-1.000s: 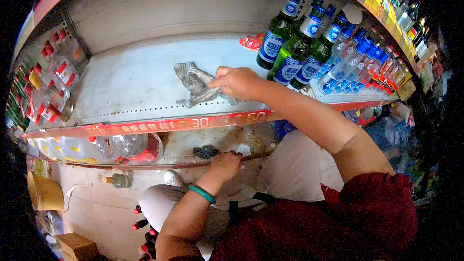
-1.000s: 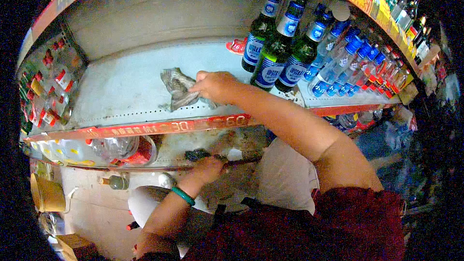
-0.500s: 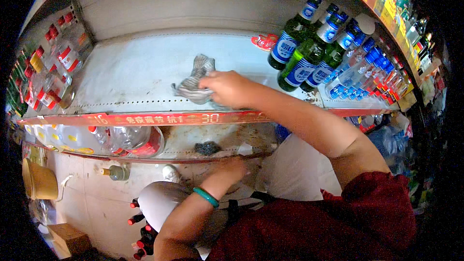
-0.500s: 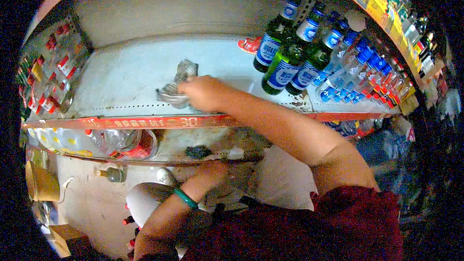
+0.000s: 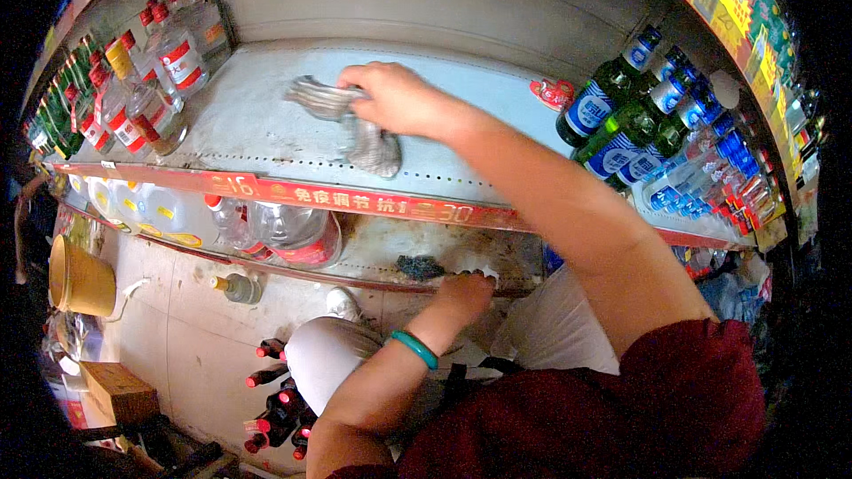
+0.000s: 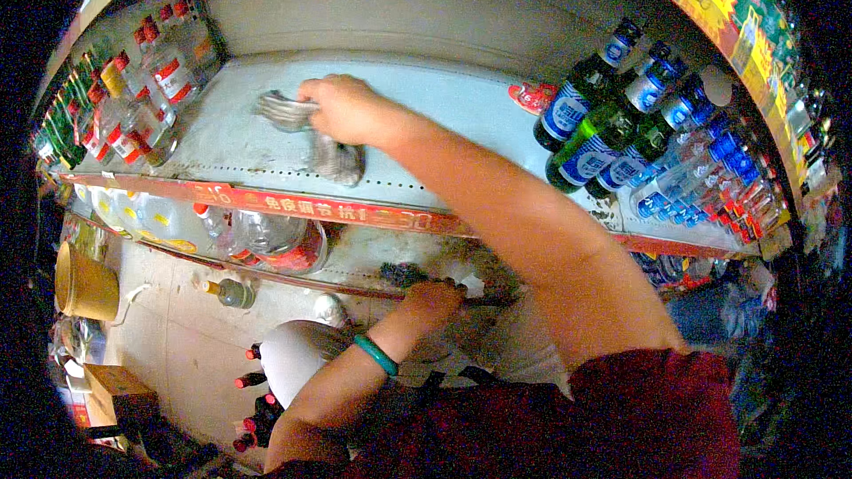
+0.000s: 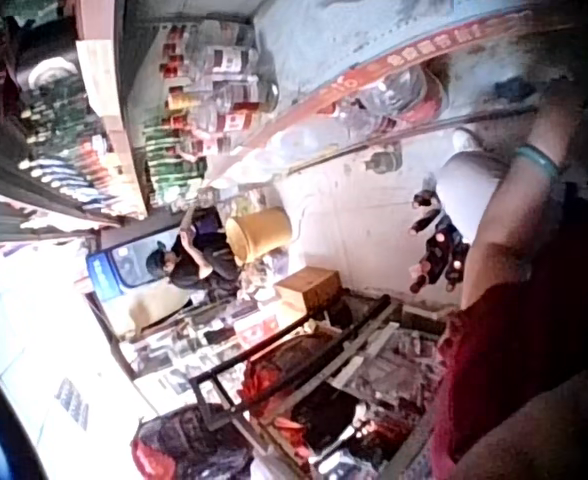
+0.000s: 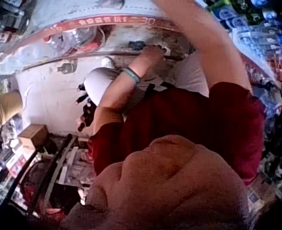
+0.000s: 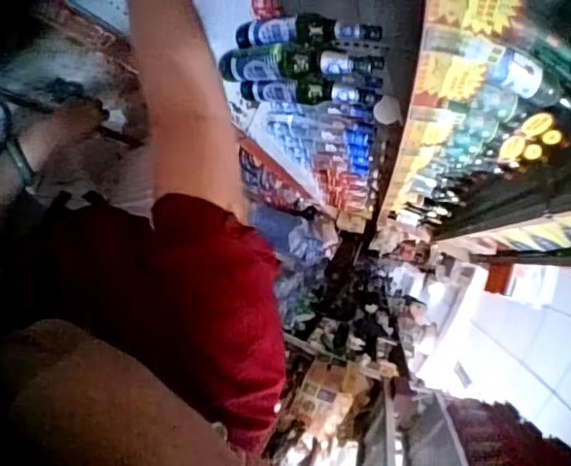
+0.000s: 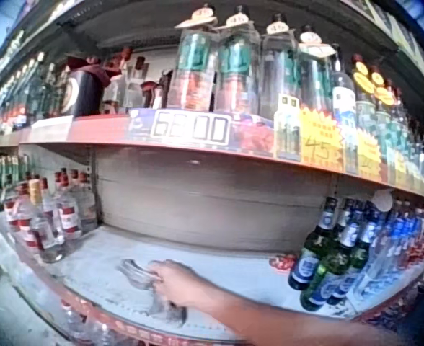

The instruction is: The person cleans a store shelf using a cloth, wiping the surface and moving bottles aside to reach different areas. The person repeatedly wipes the shelf and repositions bottles during the process.

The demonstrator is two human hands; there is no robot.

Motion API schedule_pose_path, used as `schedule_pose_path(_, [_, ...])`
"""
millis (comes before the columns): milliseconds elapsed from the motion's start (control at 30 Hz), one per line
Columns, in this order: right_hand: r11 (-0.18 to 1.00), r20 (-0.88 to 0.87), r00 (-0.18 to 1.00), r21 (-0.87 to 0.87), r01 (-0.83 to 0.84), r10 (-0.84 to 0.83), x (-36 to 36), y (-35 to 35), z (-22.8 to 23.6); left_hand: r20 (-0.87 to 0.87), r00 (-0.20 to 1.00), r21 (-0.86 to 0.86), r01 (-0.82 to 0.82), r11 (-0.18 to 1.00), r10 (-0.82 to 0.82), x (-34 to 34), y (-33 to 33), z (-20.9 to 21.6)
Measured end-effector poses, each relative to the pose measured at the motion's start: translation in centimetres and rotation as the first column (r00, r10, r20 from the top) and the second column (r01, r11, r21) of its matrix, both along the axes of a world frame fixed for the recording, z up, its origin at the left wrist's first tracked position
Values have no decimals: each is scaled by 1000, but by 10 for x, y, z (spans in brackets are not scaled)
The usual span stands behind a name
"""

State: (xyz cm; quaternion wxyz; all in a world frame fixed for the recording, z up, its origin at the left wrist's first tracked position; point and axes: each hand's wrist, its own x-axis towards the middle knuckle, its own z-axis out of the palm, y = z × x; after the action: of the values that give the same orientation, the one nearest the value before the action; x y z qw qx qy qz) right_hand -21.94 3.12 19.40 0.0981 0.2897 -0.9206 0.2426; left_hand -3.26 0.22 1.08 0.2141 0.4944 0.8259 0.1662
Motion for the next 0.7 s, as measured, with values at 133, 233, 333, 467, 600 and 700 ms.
schedule_pose_path(133, [916, 235, 966, 402, 2, -106, 29, 20, 9, -43, 999, 90, -2, 996, 6, 5, -10, 6])
schedule_pose_path(233, [903, 146, 980, 426, 60, -134, 36, 13, -27, 0, 999, 99, -50, 994, 51, 10, 1, -14])
schedule_pose_path(333, [957, 149, 983, 284, 61, -107, 26, -12, -37, -12, 999, 136, -51, 989, 53, 15, 6, -18])
schedule_pose_path(467, [985, 199, 980, 171, -6, -29, 1, -64, -36, -33, 998, 207, -51, 977, 59, 18, 15, -19])
schedule_pose_path(600, [992, 224, 972, 89, -86, 64, -27, -124, -46, -63, 978, 465, -149, 873, 201, 24, 34, -66])
schedule_pose_path(700, [984, 311, 938, -129, -121, 156, -47, -142, -46, -23, 978, 462, -172, 870, 205, 16, 20, -35])
